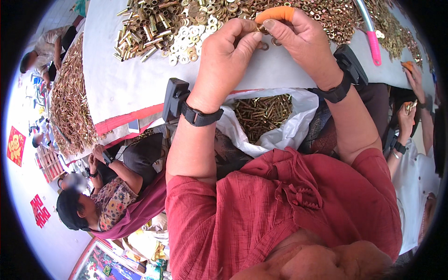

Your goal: Assembling metal washers onto small metal spacers or tubes.

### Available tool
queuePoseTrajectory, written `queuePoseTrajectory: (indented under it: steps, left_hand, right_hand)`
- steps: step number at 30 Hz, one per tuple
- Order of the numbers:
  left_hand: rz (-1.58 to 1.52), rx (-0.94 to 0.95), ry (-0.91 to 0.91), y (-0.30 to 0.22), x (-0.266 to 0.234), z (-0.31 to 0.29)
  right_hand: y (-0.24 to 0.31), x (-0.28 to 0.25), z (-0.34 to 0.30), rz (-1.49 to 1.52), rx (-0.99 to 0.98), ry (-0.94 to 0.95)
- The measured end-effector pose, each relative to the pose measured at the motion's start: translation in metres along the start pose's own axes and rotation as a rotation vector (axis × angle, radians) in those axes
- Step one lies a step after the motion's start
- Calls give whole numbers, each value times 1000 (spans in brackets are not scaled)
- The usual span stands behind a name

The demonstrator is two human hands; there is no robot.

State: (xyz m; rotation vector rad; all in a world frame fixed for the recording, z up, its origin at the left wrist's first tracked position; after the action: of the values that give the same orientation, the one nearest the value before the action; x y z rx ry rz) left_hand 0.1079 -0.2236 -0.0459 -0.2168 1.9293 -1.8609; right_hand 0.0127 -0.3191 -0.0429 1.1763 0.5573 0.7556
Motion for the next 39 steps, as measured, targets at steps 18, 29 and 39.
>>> queuePoseTrajectory:
  steps: [18,29,39]
  left_hand:
    - [246,-75,-44,5,-14,-1]
    - [11,-163,54,4,14,-4]
    - [321,14,24,-3,22,0]
  right_hand:
    - [5,1,0,-481,-48,86]
    - [36,-15,-8,-496,-326,152]
    - [22,-22,-8,-735,9,260]
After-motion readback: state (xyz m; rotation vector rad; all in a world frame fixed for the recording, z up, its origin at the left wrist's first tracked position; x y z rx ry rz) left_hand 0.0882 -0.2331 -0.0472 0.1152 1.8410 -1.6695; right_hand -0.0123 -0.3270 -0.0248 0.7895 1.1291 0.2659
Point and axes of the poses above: each hand's wrist, its own z-axis towards the middle knuckle, its own x-axis out of the palm, y = z × x, the point moved 9 cm from there along z, towards the middle knuckle, and after that the axes turned 5 degrees about -x, right-handed, at the moved point
